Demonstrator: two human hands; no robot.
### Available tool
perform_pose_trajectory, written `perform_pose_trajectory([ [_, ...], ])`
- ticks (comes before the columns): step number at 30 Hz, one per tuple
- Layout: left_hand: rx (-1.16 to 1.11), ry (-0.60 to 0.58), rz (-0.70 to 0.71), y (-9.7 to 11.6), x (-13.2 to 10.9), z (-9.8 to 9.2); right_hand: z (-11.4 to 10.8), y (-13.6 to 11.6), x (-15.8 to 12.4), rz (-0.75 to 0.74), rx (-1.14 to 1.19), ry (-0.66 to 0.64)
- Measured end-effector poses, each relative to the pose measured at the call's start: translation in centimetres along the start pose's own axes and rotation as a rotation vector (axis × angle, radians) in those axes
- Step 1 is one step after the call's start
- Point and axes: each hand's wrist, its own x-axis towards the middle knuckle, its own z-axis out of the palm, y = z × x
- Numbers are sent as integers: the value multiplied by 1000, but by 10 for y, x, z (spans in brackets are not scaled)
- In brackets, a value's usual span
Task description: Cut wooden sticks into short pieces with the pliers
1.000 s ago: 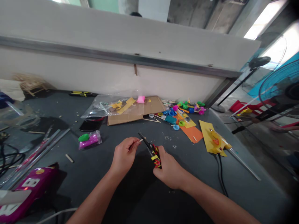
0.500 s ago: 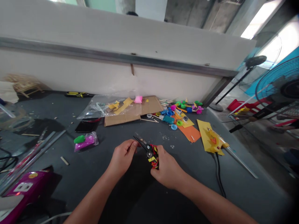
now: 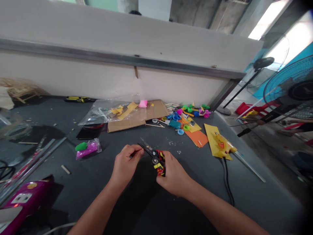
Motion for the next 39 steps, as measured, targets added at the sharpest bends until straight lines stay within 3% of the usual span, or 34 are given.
perform_pose_trajectory([
  [19, -32, -73, -12, -5, 0, 5, 4, -10, 5, 53, 2, -87],
  [27, -280, -51, -66, 1, 3, -1, -4, 9, 5, 158, 233, -36],
  [39, -230, -109, 25, 6, -1, -1, -3, -5, -3, 22, 22, 4],
])
